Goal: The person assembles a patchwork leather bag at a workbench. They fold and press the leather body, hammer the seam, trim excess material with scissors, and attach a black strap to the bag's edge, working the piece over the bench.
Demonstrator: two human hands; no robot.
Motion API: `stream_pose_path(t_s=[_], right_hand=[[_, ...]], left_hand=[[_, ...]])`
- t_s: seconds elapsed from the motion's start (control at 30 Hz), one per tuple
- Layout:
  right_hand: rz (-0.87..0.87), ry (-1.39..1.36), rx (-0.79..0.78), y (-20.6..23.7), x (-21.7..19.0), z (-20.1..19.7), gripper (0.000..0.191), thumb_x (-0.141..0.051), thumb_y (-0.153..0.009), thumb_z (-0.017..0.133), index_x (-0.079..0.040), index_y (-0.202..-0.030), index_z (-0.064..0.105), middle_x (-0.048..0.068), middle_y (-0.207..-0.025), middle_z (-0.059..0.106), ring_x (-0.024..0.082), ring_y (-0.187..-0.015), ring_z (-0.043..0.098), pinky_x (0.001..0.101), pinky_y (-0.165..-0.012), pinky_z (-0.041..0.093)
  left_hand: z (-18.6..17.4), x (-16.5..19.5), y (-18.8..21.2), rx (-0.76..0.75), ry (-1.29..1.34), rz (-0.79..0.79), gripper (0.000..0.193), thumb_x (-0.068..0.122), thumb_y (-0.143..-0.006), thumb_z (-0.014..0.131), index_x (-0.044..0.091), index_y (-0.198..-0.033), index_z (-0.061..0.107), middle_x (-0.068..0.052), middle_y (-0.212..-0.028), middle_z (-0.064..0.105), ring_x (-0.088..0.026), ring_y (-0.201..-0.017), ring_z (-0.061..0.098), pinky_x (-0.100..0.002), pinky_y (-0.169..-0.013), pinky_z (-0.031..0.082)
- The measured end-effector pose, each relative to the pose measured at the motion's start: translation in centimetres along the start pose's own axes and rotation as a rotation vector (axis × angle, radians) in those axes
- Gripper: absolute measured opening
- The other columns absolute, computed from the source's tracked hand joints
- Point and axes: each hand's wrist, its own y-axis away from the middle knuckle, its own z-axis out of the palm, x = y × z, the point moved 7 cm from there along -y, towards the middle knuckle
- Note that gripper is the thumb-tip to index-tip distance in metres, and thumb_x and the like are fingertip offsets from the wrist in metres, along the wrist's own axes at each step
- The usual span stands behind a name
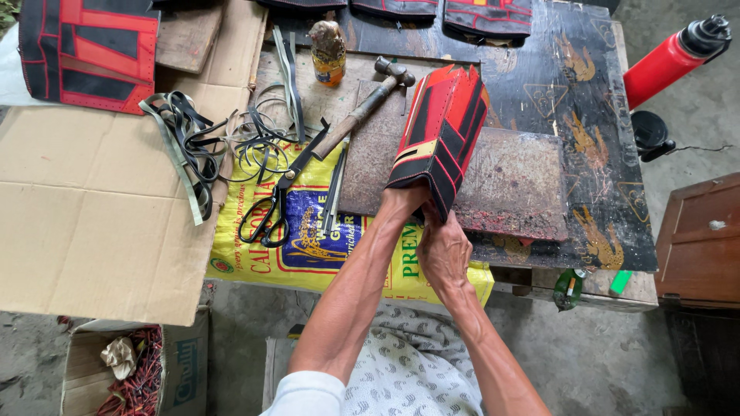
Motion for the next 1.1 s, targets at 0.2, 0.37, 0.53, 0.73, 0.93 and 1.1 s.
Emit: stream_pose_path(t_s=[0.2,0.37,0.53,0.73,0.93,1.1], right_hand=[[0.011,-0.004,-0.037,-0.2,0.3,0.2,0.045,-0.004,-0.093,0.056,-0.021,-0.133,0.065,0.020,-0.113,0.065,0.044,-0.082,0.067,0.0532,-0.066,0.054],[-0.013,-0.033,-0.016,-0.2,0.4,0.2,0.046,-0.004,-0.094,0.055,-0.022,-0.135,0.062,0.018,-0.116,0.067,0.045,-0.084,0.067,0.0541,-0.067,0.053],[-0.025,-0.027,-0.012,-0.3,0.6,0.4,0.049,-0.003,-0.091,0.055,-0.023,-0.136,0.061,0.019,-0.117,0.066,0.045,-0.084,0.067,0.0542,-0.066,0.054],[-0.036,-0.009,-0.024,-0.2,0.8,0.9,0.050,-0.002,-0.092,0.056,-0.023,-0.137,0.060,0.020,-0.117,0.065,0.045,-0.083,0.066,0.0550,-0.065,0.053],[-0.031,-0.004,-0.002,-0.1,1.2,1.2,0.043,-0.005,-0.094,0.056,-0.021,-0.133,0.060,0.020,-0.115,0.065,0.045,-0.083,0.066,0.0547,-0.065,0.053],[-0.054,-0.011,0.010,-0.1,1.0,1.2,0.041,-0.005,-0.096,0.056,-0.021,-0.134,0.060,0.019,-0.114,0.066,0.045,-0.083,0.066,0.0545,-0.064,0.052]], left_hand=[[-0.4,-0.3,-0.5,0.017,0.023,-0.001,0.043,0.019,-0.084,0.072,0.010,-0.126,0.067,-0.019,-0.126,0.067,-0.037,-0.119,0.062,-0.045,-0.099,0.052],[-0.4,-1.0,-0.3,0.053,0.048,-0.029,0.047,0.016,-0.080,0.071,0.010,-0.126,0.066,-0.019,-0.126,0.067,-0.037,-0.120,0.062,-0.045,-0.098,0.052],[0.3,-1.7,-0.1,-0.003,0.096,-0.148,0.047,0.017,-0.082,0.070,0.009,-0.128,0.065,-0.019,-0.128,0.067,-0.036,-0.120,0.062,-0.044,-0.097,0.053],[-0.7,-0.7,-0.1,0.049,0.103,-0.038,0.045,0.019,-0.085,0.072,0.009,-0.128,0.065,-0.019,-0.129,0.066,-0.037,-0.123,0.061,-0.044,-0.103,0.052],[-0.2,-0.7,0.4,0.053,0.066,-0.012,0.045,0.021,-0.087,0.069,0.009,-0.130,0.064,-0.019,-0.132,0.065,-0.037,-0.126,0.060,-0.045,-0.105,0.050],[0.0,-1.1,0.6,0.046,0.072,-0.025,0.051,0.022,-0.082,0.070,0.009,-0.131,0.063,-0.019,-0.133,0.064,-0.037,-0.127,0.058,-0.045,-0.105,0.047]])
